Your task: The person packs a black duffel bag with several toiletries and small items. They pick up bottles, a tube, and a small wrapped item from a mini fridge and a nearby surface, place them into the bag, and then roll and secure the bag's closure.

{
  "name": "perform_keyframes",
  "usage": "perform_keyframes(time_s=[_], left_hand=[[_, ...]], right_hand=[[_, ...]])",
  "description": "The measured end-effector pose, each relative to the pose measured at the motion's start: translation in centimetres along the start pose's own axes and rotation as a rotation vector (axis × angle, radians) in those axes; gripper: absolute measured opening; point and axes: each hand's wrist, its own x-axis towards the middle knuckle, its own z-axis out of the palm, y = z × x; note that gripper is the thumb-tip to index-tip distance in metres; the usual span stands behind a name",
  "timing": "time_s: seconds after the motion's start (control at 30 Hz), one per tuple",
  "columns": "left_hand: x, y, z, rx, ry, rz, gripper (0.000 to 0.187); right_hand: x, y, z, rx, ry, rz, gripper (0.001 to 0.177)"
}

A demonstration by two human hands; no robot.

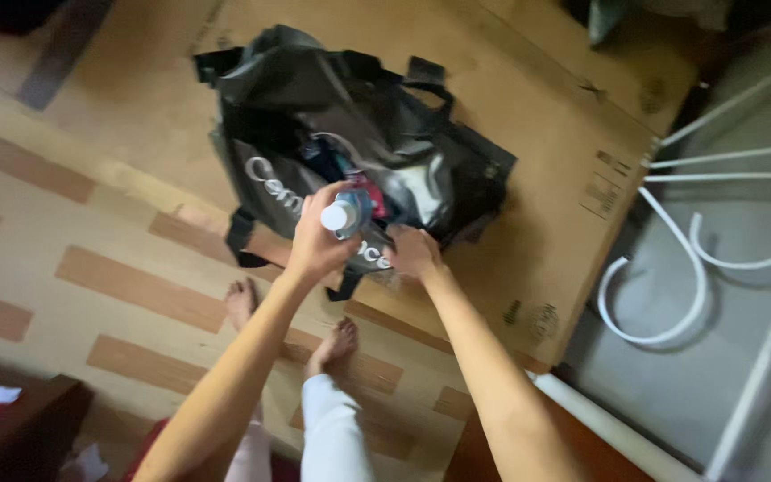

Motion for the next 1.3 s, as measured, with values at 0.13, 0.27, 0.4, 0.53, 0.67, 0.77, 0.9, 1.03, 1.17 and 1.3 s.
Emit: perform_keyframes(time_s=[0.13, 0.27, 0.4, 0.53, 0.67, 0.77, 0.9, 1.03, 1.17, 1.3], left_hand=[[3.2, -0.3, 4.8, 0.305, -0.154, 0.211, 0.078], [4.1, -3.6, 10.5, 0.705, -0.491, 0.130, 0.081], [4.2, -8.6, 13.4, 0.891, -0.709, -0.033, 0.078], [3.2, -12.0, 13.1, 0.869, -0.724, 0.085, 0.089], [0.9, -11.3, 11.2, 0.929, -0.663, -0.188, 0.080], [0.9, -9.4, 9.6, 1.025, -0.632, -0.280, 0.079], [3.1, -7.0, 6.5, 1.201, -0.701, -0.234, 0.082], [4.1, -5.7, 1.9, 1.092, -0.568, -0.173, 0.065], [4.1, -5.2, -2.1, 0.830, -0.313, 0.212, 0.035], [2.1, -4.9, -3.4, 0.762, -0.264, 0.359, 0.019]], right_hand=[[-1.7, 0.1, -1.1, 0.074, -0.195, 0.326, 0.034], [-1.0, 0.8, 1.4, -0.010, -0.137, 0.346, 0.033], [0.9, 3.0, 4.4, -0.027, -0.075, 0.326, 0.027], [2.3, 3.5, 6.0, 0.003, -0.181, 0.420, 0.054], [2.6, 2.4, 4.9, 0.132, 0.038, 0.446, 0.089], [2.5, 2.4, 3.4, 0.276, 0.207, 0.460, 0.092], [2.8, 3.2, 3.1, 0.220, 0.598, 0.243, 0.093], [2.4, 3.1, 3.9, 0.421, 0.607, 0.278, 0.095], [3.3, 2.5, 3.3, 0.655, 0.646, 0.295, 0.094], [4.2, 2.9, 3.5, 0.477, 0.597, 0.355, 0.098]])
